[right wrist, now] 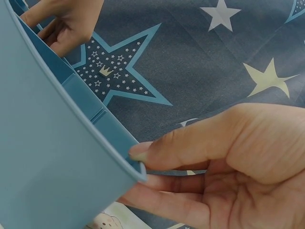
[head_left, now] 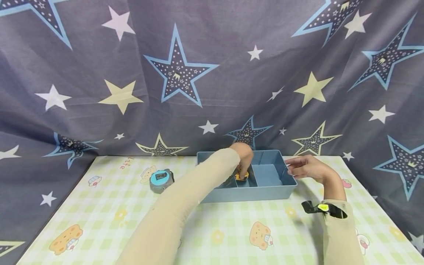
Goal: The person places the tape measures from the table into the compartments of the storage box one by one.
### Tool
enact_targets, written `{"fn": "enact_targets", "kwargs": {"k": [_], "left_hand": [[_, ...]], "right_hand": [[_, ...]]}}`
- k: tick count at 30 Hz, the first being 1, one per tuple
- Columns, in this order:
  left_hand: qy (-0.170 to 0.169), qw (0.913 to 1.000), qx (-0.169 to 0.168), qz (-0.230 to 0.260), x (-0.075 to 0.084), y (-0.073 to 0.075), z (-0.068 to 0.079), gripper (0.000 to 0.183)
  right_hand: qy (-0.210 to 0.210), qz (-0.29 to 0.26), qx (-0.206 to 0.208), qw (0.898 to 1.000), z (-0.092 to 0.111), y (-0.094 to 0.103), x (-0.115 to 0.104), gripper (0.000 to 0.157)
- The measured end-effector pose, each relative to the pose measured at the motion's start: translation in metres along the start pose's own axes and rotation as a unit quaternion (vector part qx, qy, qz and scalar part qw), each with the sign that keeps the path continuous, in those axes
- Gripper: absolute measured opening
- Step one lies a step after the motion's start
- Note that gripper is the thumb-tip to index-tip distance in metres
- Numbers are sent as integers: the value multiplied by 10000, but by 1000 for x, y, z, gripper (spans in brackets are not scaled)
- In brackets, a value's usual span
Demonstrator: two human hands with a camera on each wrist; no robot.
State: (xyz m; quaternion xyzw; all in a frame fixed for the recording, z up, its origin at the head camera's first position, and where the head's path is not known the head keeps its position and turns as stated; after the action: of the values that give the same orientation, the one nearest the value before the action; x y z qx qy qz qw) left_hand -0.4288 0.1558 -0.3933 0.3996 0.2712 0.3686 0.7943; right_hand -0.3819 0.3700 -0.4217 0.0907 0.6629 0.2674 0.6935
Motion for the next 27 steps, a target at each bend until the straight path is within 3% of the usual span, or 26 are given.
{"fn": "enact_targets", "kwargs": {"k": [15, 27], "left_hand": [[-109, 9994, 214, -238, -1, 0, -1, 36], [75, 9995, 82, -301, 1, -2, 3, 42]], "right_hand": [[-116, -177, -10, 9998, 0, 0, 3, 61], [-115, -137, -5, 9998, 0, 0, 2, 60]]}}
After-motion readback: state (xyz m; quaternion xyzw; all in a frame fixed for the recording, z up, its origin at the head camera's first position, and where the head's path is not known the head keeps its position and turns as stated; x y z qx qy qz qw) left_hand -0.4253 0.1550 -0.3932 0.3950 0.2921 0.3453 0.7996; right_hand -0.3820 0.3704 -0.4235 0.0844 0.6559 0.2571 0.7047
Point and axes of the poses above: each hand's wrist, its own z-axis away from the middle knuckle, its own y-axis out of the back of the hand, x = y × z, the point moved 6 cm from there along -z, towards the middle knuckle, and after that the axes turned 9 degrees about x, right-handed, at the moved point
